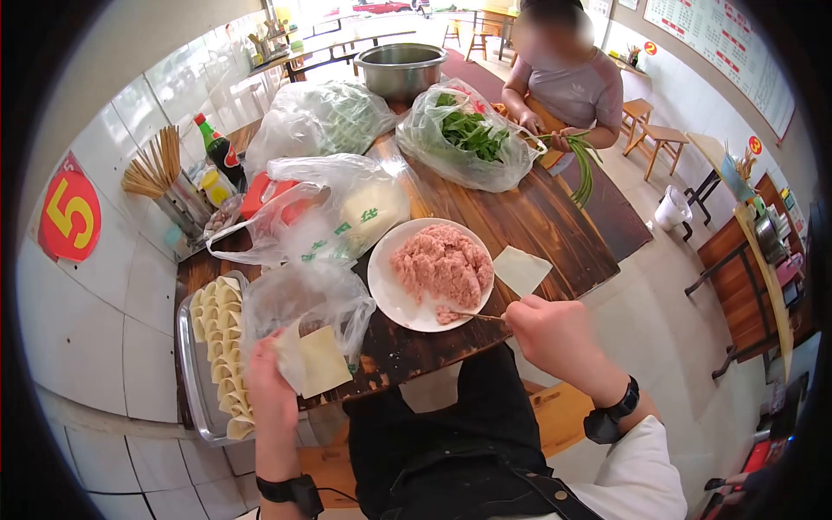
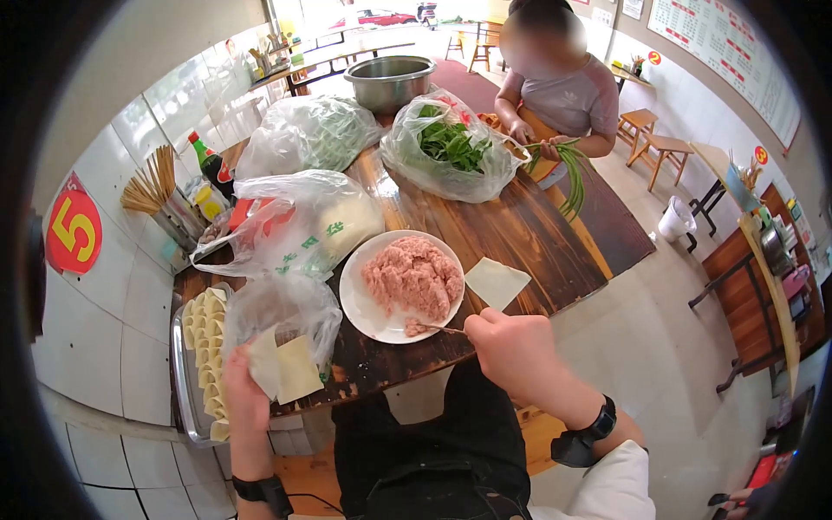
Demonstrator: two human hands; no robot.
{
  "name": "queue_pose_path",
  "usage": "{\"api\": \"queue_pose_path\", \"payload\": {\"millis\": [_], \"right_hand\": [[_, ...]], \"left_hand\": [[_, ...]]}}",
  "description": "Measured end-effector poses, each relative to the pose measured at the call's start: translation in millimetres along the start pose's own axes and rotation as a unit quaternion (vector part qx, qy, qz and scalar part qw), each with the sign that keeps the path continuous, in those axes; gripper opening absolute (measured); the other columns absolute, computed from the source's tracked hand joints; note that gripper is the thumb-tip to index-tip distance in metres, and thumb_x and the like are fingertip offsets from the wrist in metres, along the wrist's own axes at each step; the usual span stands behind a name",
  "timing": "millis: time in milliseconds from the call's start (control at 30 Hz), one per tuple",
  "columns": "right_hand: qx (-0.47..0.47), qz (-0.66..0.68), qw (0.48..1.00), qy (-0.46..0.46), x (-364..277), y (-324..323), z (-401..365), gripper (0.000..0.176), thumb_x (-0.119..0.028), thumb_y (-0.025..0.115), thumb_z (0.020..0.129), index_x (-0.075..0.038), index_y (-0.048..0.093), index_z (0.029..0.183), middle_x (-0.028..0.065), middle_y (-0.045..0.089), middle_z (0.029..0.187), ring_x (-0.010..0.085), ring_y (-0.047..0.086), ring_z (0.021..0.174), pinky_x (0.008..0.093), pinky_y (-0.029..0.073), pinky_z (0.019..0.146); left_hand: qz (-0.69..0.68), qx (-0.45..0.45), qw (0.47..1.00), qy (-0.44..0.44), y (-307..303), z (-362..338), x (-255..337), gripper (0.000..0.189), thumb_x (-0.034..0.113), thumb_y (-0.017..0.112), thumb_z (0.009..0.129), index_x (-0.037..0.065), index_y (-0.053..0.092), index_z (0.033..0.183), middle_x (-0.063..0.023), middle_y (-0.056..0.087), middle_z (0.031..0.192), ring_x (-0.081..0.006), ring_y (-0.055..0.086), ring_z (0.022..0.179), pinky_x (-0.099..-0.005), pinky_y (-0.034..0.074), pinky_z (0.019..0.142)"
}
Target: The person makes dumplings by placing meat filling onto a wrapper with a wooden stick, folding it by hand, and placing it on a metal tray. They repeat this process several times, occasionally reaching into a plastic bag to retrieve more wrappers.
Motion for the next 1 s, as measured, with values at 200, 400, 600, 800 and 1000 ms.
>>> {"api": "queue_pose_path", "payload": {"millis": [200,400,600,800,1000], "right_hand": [[-0.019,0.004,1.000,-0.002,0.3,4.0,4.3,0.008,-0.011,0.067,0.080,-0.012,0.060,0.077,0.0038,0.059,0.071,0.0273,0.062,0.060,0.0368,0.046,0.050],[-0.007,0.058,0.998,-0.010,2.7,6.9,5.4,0.008,-0.014,0.067,0.083,-0.013,0.061,0.078,0.0025,0.060,0.071,0.0260,0.062,0.060,0.0365,0.047,0.050],[0.020,0.133,0.991,0.013,14.6,14.7,12.6,0.008,-0.015,0.068,0.083,-0.011,0.064,0.079,0.0042,0.064,0.075,0.0276,0.064,0.065,0.0362,0.049,0.054],[-0.013,0.170,0.985,-0.015,18.5,33.8,13.8,0.006,-0.015,0.069,0.083,-0.011,0.065,0.081,0.0052,0.064,0.075,0.0290,0.064,0.066,0.0366,0.049,0.055],[-0.021,0.133,0.989,-0.063,2.6,12.7,-2.0,0.003,-0.011,0.068,0.082,-0.012,0.065,0.081,0.0033,0.063,0.076,0.0263,0.062,0.062,0.0354,0.047,0.051]], "left_hand": [[-0.311,-0.021,0.943,-0.119,22.4,-17.4,-1.0,0.041,0.025,0.041,0.103,0.002,0.050,0.135,-0.0151,0.055,0.137,-0.0306,0.052,0.128,-0.0488,0.041,0.109],[-0.417,-0.014,0.877,-0.238,68.5,-65.6,-76.2,0.041,0.017,0.046,0.101,0.004,0.046,0.140,-0.0145,0.054,0.139,-0.0318,0.051,0.129,-0.0530,0.039,0.110],[-0.348,-0.032,0.853,-0.388,118.7,-94.5,-151.2,0.041,0.019,0.045,0.103,0.002,0.043,0.140,-0.0156,0.051,0.141,-0.0329,0.047,0.133,-0.0513,0.033,0.116],[-0.308,-0.022,0.872,-0.380,149.5,-74.5,-158.0,0.042,0.025,0.032,0.107,0.001,0.038,0.141,-0.0167,0.048,0.142,-0.0321,0.047,0.132,-0.0497,0.037,0.113],[-0.435,-0.070,0.828,-0.346,165.6,-53.0,-157.8,0.044,0.024,0.027,0.107,-0.002,0.037,0.141,-0.0179,0.047,0.142,-0.0318,0.046,0.133,-0.0488,0.032,0.116]]}}
Point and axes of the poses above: each hand's wrist, its own z-axis towards the middle knuckle, its own y-axis out of the palm, x = y × z, the point moved 9 cm from there along z, towards the middle knuckle
